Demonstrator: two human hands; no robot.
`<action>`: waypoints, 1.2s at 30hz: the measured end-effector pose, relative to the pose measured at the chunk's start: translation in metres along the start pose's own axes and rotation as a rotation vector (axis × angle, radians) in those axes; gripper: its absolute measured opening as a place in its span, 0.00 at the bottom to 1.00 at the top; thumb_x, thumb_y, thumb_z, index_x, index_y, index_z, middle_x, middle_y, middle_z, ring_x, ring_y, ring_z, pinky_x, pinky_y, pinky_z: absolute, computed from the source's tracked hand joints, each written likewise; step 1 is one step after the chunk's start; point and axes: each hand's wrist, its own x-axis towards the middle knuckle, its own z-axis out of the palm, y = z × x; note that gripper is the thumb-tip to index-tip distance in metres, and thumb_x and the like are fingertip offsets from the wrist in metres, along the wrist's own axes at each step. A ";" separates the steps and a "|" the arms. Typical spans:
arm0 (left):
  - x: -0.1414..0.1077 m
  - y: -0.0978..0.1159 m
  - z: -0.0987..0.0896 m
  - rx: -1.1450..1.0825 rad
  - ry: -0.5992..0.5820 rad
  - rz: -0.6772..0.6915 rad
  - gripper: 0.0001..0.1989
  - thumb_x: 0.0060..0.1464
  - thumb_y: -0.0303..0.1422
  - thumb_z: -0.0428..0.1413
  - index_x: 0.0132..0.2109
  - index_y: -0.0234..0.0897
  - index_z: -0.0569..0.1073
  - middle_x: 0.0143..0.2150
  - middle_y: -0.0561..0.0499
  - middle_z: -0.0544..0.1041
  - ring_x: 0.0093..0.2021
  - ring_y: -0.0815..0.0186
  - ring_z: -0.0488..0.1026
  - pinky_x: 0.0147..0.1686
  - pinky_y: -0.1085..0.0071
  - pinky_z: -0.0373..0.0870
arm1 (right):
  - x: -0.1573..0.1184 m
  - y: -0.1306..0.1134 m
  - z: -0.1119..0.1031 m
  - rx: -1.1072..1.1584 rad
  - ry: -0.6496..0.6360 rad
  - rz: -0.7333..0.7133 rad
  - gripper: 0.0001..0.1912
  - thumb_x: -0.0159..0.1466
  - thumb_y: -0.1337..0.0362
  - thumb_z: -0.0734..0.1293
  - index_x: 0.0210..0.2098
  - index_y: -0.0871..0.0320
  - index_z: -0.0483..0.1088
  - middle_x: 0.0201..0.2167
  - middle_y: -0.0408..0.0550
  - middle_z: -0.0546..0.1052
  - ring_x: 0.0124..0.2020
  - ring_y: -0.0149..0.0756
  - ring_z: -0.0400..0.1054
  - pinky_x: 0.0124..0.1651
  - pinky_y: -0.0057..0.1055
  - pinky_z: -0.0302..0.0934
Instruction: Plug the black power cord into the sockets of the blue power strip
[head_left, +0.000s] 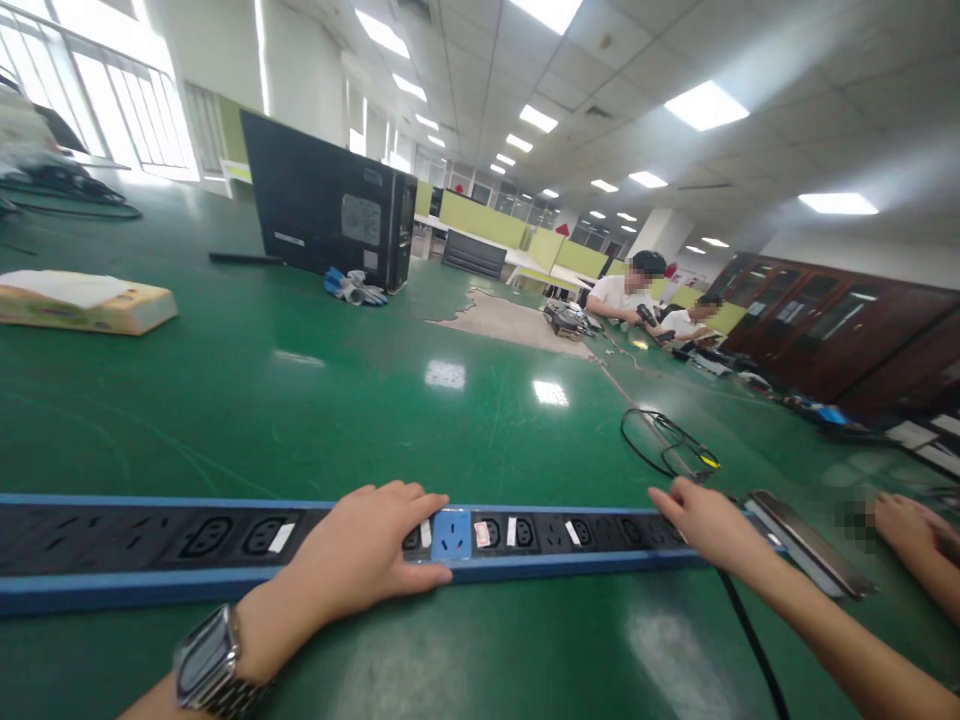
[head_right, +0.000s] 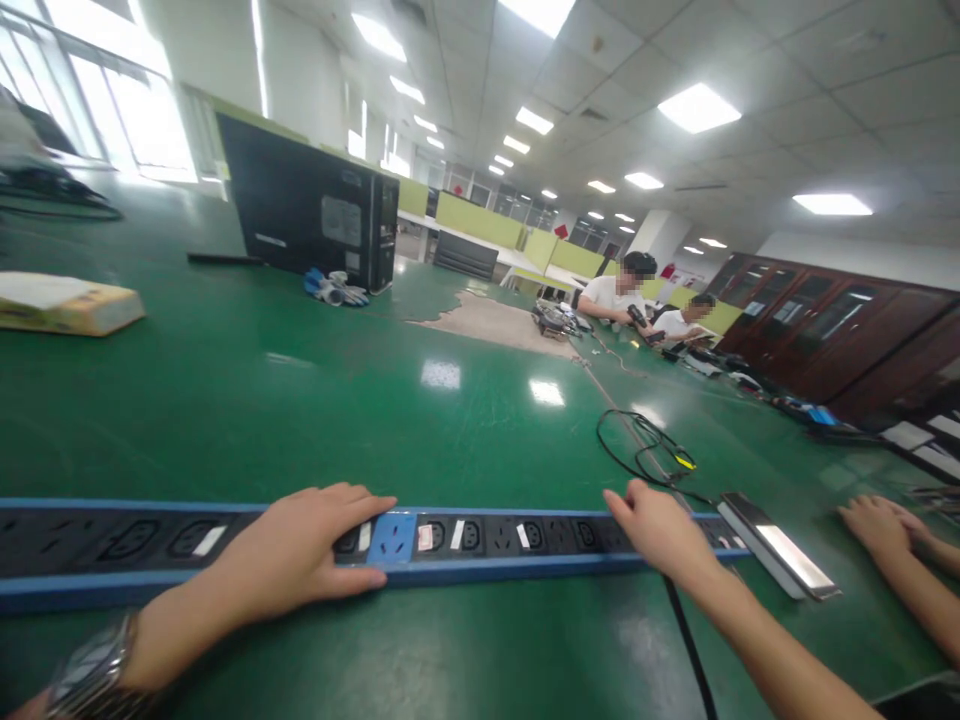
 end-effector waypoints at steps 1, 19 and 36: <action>-0.001 0.000 0.000 0.004 0.007 0.013 0.31 0.48 0.51 0.58 0.57 0.43 0.70 0.48 0.47 0.76 0.46 0.53 0.73 0.44 0.58 0.69 | -0.001 0.000 -0.018 0.020 0.043 0.010 0.21 0.67 0.48 0.53 0.27 0.54 0.63 0.27 0.52 0.76 0.32 0.43 0.72 0.34 0.34 0.58; -0.004 0.001 0.004 0.012 0.055 0.050 0.31 0.47 0.52 0.60 0.55 0.42 0.69 0.44 0.47 0.75 0.43 0.53 0.72 0.42 0.57 0.67 | -0.035 -0.125 0.008 0.297 -0.200 -0.304 0.19 0.66 0.49 0.54 0.30 0.56 0.64 0.19 0.42 0.71 0.24 0.34 0.67 0.28 0.27 0.53; -0.003 0.003 0.003 0.008 0.020 0.031 0.30 0.48 0.53 0.59 0.54 0.42 0.69 0.43 0.48 0.74 0.43 0.54 0.71 0.42 0.60 0.65 | -0.049 -0.143 0.021 -0.118 -0.163 -0.320 0.16 0.69 0.53 0.50 0.34 0.56 0.60 0.32 0.54 0.77 0.36 0.48 0.74 0.30 0.32 0.52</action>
